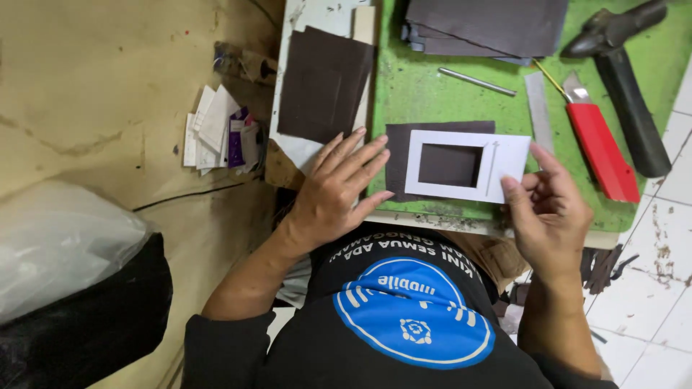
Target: Cutting and marking leather pieces for assembly using a utility knife, ruler, and stylus
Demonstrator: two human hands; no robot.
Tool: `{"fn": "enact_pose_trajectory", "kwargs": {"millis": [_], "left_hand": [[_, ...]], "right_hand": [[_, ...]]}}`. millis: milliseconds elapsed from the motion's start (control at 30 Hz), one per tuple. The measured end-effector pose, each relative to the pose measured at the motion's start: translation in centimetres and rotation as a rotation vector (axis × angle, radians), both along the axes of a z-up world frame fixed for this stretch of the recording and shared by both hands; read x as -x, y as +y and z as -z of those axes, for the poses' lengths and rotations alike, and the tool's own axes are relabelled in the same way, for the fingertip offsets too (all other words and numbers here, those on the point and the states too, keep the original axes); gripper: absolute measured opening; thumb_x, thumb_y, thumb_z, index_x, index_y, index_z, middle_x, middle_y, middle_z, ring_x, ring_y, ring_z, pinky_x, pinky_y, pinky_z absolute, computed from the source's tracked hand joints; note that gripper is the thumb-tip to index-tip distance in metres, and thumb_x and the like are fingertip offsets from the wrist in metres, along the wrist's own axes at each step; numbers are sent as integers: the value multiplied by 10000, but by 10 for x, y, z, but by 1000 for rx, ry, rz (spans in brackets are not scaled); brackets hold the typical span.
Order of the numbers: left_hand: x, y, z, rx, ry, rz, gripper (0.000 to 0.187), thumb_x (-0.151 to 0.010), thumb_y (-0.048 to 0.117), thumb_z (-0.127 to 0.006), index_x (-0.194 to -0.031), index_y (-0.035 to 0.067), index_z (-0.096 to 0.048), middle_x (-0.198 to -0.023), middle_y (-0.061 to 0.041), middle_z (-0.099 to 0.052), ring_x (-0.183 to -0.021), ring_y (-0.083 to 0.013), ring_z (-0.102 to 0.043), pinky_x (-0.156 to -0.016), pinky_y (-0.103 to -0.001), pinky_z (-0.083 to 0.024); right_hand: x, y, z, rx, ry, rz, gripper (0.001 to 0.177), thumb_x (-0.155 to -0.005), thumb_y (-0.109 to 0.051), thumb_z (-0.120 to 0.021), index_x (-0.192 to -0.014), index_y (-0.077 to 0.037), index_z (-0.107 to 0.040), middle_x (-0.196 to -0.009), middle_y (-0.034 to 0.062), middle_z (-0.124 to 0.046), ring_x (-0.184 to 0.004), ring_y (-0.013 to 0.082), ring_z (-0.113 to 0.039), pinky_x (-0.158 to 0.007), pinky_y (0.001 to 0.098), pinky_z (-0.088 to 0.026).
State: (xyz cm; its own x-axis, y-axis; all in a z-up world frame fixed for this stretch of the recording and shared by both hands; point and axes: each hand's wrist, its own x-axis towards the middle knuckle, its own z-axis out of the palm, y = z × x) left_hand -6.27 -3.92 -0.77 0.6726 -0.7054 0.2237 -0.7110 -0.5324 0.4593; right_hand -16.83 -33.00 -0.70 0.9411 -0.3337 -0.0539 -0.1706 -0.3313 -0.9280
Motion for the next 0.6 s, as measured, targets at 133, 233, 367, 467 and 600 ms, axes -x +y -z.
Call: {"fn": "enact_pose_trajectory", "kwargs": {"millis": [133, 233, 367, 467, 600], "left_hand": [[0, 3, 4, 28, -28, -1, 515, -963, 317, -820, -1361, 35, -654, -1480, -121, -584, -1413, -364, -507, -1188, -509, -390], [-1, 3, 5, 30, -51, 17, 495, -959, 316, -828, -1341, 41, -675, -1467, -116, -596, -1400, -365, -520, -1190, -514, -382], [-2, 3, 2, 21, -41, 24, 462, -970, 315, -803, -1335, 59, -681, -1456, -107, -606, -1389, -373, -529, -1170, -529, -400], [-2, 2, 5, 33, -32, 6, 455, -967, 319, -800, -1328, 65, -690, -1446, -100, -614, -1390, -372, -526, -1169, -537, -399], [-3, 0, 3, 42, -28, 7, 443, -967, 298, -805, -1322, 58, -696, -1440, -108, -617, -1391, -387, -516, -1170, -548, -386]], "right_hand": [[-10, 11, 1, 116, 67, -32, 492, -1053, -2, -714, -1506, 92, -548, -953, 74, -592, -789, 92, -525, -718, 207, -460], [-13, 12, 5, 186, 76, -43, 474, -1049, -36, -738, -1486, 73, -588, -927, 70, -596, -767, 87, -502, -724, 216, -441], [-17, 9, 5, 332, 58, -101, 453, -1044, -62, -775, -1452, 81, -640, -926, 84, -629, -723, 102, -499, -711, 237, -443], [-19, 9, 2, 367, 63, -130, 449, -1050, -60, -769, -1454, 86, -640, -911, 79, -624, -683, 105, -472, -676, 251, -434], [-21, 7, 2, 378, 73, -124, 430, -1053, -71, -760, -1444, 71, -650, -901, 63, -617, -676, 98, -478, -681, 252, -433]]}}
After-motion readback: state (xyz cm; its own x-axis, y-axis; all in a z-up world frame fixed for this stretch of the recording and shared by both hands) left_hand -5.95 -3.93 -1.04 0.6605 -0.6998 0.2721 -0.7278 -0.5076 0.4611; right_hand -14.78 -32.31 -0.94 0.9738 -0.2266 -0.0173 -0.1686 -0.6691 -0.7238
